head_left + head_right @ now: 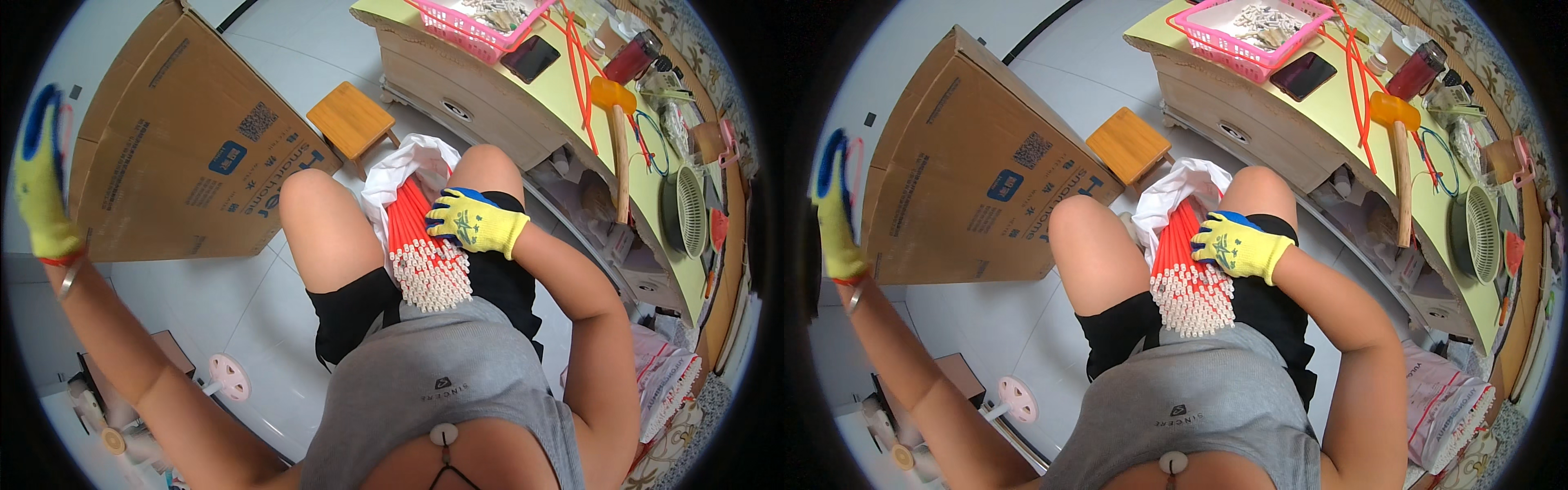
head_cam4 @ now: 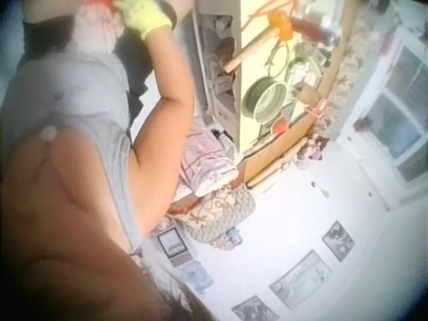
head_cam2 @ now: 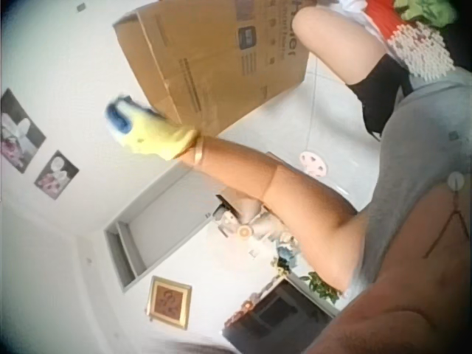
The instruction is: The person holds a bundle of red decorative sticks in a mesh sleeve and repeatedly inserts a flexible red rod through the mesh fabric by hand, pulling it tight across multiple sides to secure the bundle structure.
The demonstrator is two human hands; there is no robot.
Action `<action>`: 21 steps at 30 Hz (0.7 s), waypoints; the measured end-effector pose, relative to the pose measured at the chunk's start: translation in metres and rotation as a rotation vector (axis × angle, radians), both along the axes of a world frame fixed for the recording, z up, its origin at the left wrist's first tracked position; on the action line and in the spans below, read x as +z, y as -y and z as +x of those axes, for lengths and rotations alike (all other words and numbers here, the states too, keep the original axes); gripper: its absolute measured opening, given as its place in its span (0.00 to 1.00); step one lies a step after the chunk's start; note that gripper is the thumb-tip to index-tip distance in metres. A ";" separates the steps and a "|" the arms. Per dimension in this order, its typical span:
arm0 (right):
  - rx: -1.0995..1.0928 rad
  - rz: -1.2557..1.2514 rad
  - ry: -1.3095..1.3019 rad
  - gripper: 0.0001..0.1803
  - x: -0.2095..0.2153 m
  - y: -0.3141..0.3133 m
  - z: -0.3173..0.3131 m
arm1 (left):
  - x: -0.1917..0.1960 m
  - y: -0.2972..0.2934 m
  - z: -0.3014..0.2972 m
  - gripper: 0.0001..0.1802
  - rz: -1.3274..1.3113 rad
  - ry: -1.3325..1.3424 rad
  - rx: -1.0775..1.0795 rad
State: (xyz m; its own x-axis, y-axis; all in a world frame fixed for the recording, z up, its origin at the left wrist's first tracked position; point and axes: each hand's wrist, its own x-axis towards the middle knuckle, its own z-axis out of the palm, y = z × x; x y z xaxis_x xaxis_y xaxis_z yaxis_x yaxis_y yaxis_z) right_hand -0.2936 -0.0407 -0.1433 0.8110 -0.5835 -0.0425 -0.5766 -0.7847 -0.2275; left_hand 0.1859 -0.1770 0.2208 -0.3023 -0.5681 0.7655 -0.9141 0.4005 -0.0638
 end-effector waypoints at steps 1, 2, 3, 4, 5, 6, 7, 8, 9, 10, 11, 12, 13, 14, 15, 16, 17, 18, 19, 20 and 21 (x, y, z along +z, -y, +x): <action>0.081 0.008 0.024 0.25 -0.007 0.008 0.005 | -0.009 -0.018 -0.005 0.17 0.069 -0.071 -0.072; 0.065 0.042 -0.014 0.24 -0.013 0.002 -0.009 | -0.059 -0.005 -0.040 0.18 0.204 -0.186 -0.171; 0.110 0.064 0.049 0.23 -0.003 0.010 0.006 | -0.066 -0.044 -0.056 0.18 0.302 -0.214 -0.141; 0.075 0.071 0.027 0.23 -0.003 0.006 -0.005 | -0.101 -0.049 -0.085 0.19 0.427 -0.294 -0.215; 0.029 0.071 0.167 0.23 -0.003 0.006 -0.009 | -0.115 -0.068 -0.111 0.17 0.635 -0.455 -0.264; -0.020 0.070 0.307 0.23 -0.002 0.007 -0.011 | -0.127 -0.083 -0.132 0.16 0.842 -0.618 -0.314; -0.117 0.052 0.412 0.22 0.013 0.007 -0.010 | -0.152 -0.091 -0.135 0.15 0.889 -0.618 -0.375; -0.243 0.124 0.502 0.22 0.047 0.007 -0.008 | -0.172 -0.102 -0.135 0.15 0.926 -0.623 -0.429; -0.374 0.203 0.684 0.21 0.066 0.004 -0.017 | -0.180 -0.113 -0.149 0.15 1.011 -0.574 -0.530; -0.572 0.420 0.875 0.20 0.092 0.001 -0.021 | -0.199 -0.120 -0.153 0.15 1.037 -0.501 -0.592; -0.705 0.521 1.082 0.20 0.119 -0.003 -0.027 | -0.218 -0.128 -0.157 0.15 1.064 -0.433 -0.657; -0.710 0.409 1.278 0.17 0.134 -0.005 -0.035 | -0.252 -0.131 -0.155 0.15 1.037 -0.350 -0.698; -0.752 0.288 1.454 0.17 0.136 -0.008 -0.047 | -0.263 -0.139 -0.172 0.16 1.249 -0.686 -0.741; -0.671 0.343 1.664 0.19 0.151 -0.013 -0.062 | -0.270 -0.148 -0.188 0.17 1.442 -1.038 -0.758; -0.456 0.284 1.940 0.20 0.153 -0.017 -0.079 | -0.277 -0.152 -0.196 0.18 1.605 -1.401 -0.787; -0.401 0.183 1.982 0.21 0.156 -0.026 -0.107 | -0.281 -0.147 -0.199 0.18 1.596 -1.407 -0.790; -0.490 0.122 2.126 0.20 0.170 -0.036 -0.120 | -0.285 -0.139 -0.200 0.20 1.387 -0.939 -0.888; -0.259 0.309 2.368 0.22 0.183 -0.050 -0.149 | -0.303 -0.136 -0.207 0.21 1.450 -0.969 -0.930; -0.255 0.279 2.516 0.25 0.187 -0.059 -0.155 | -0.319 -0.135 -0.210 0.23 1.500 -1.002 -0.933; -0.252 0.300 2.521 0.25 0.176 -0.071 -0.176 | -0.335 -0.134 -0.213 0.24 1.553 -1.035 -0.945; -0.245 0.327 2.530 0.25 0.162 -0.081 -0.198 | -0.341 -0.133 -0.219 0.25 1.664 -1.614 -0.992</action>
